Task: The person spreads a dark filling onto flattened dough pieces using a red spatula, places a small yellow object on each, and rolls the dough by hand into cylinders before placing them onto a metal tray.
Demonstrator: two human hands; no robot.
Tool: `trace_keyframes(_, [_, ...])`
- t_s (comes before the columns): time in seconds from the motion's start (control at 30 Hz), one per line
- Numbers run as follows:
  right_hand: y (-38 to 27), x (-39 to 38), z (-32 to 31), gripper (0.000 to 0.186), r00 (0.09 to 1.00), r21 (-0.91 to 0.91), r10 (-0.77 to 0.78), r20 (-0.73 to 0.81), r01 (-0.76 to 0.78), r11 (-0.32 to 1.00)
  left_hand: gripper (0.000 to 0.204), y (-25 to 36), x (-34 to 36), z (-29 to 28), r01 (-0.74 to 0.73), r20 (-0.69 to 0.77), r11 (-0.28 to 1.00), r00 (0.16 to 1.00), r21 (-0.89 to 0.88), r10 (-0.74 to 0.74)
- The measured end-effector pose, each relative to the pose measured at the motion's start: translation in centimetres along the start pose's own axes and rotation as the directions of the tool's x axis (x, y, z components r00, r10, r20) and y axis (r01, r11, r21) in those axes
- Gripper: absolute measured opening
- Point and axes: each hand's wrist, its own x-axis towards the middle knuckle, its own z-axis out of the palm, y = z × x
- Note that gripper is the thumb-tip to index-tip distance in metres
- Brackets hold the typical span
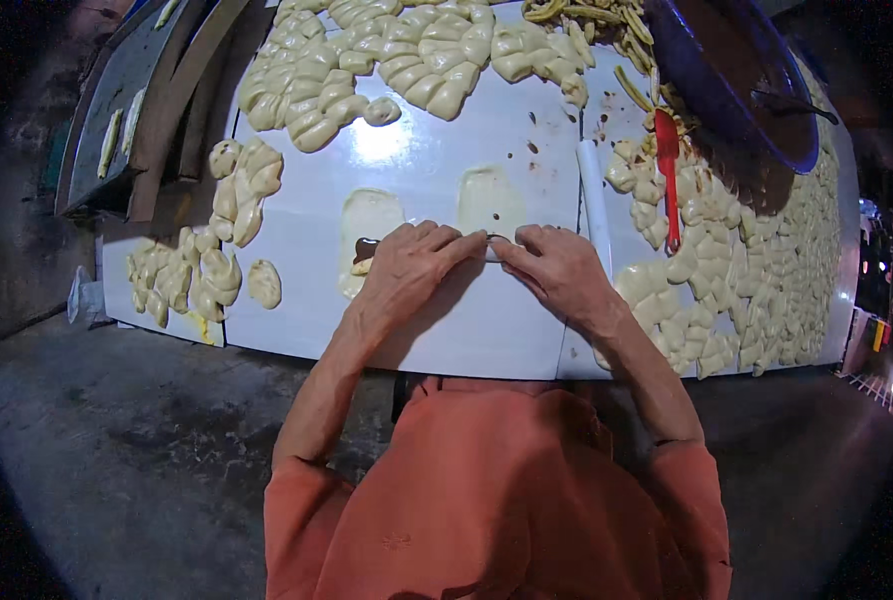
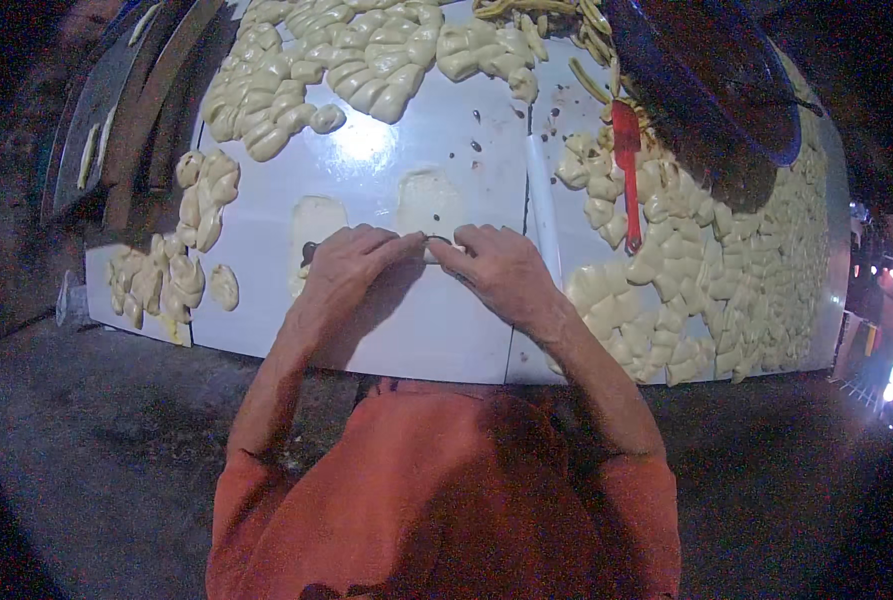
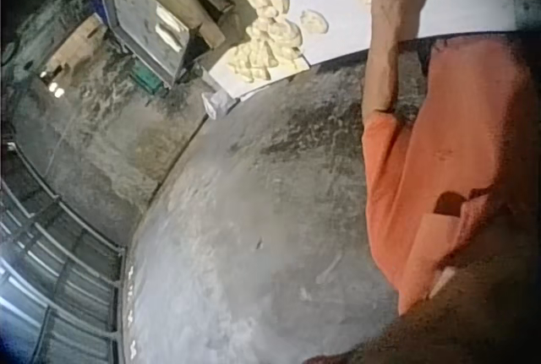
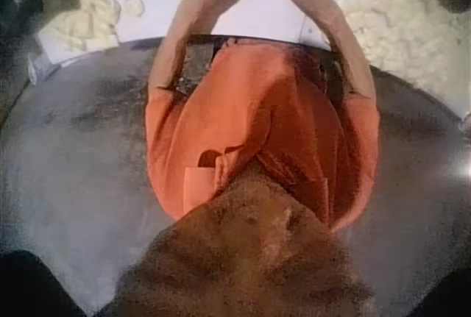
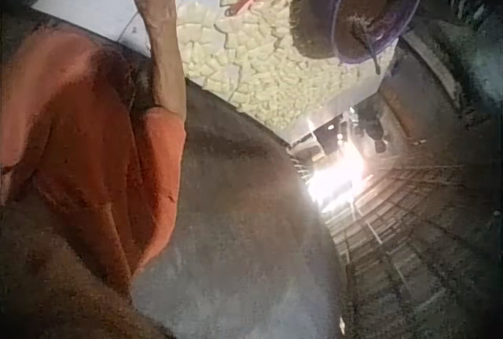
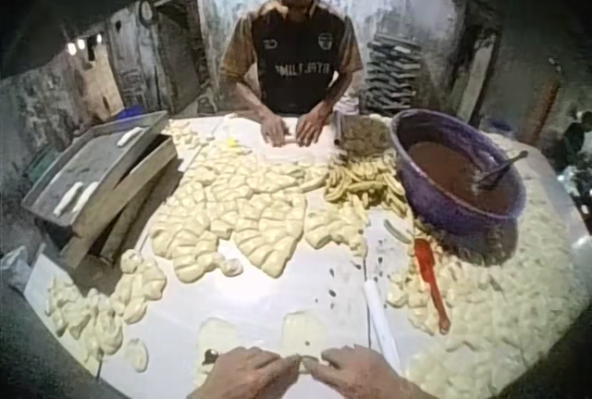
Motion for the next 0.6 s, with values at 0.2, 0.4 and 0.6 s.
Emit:
trace_keyframes(0.2, [1.1, 1.0, 0.5, 0.019, 0.994, 0.102, 0.11, 0.023, -0.112, 0.988, 0.027, 0.0, 1.0, -1.4, 0.093, -0.019, 0.983, 0.995, -0.157, -0.097])
trace_keyframes(0.4, [0.2, 1.4, 0.4, 0.023, 0.962, 0.087, 0.269, -0.055, -0.264, 0.961, 0.035, 0.5, 1.5, -2.7, 0.27, 0.121, 0.955, 0.959, -0.124, -0.255])
trace_keyframes(0.6, [1.1, 0.8, 0.4, 0.023, 0.995, -0.029, 0.084, 0.058, -0.082, 0.996, 0.036, -1.4, 1.3, -1.8, 0.08, 0.132, 0.994, 0.989, -0.075, -0.07])
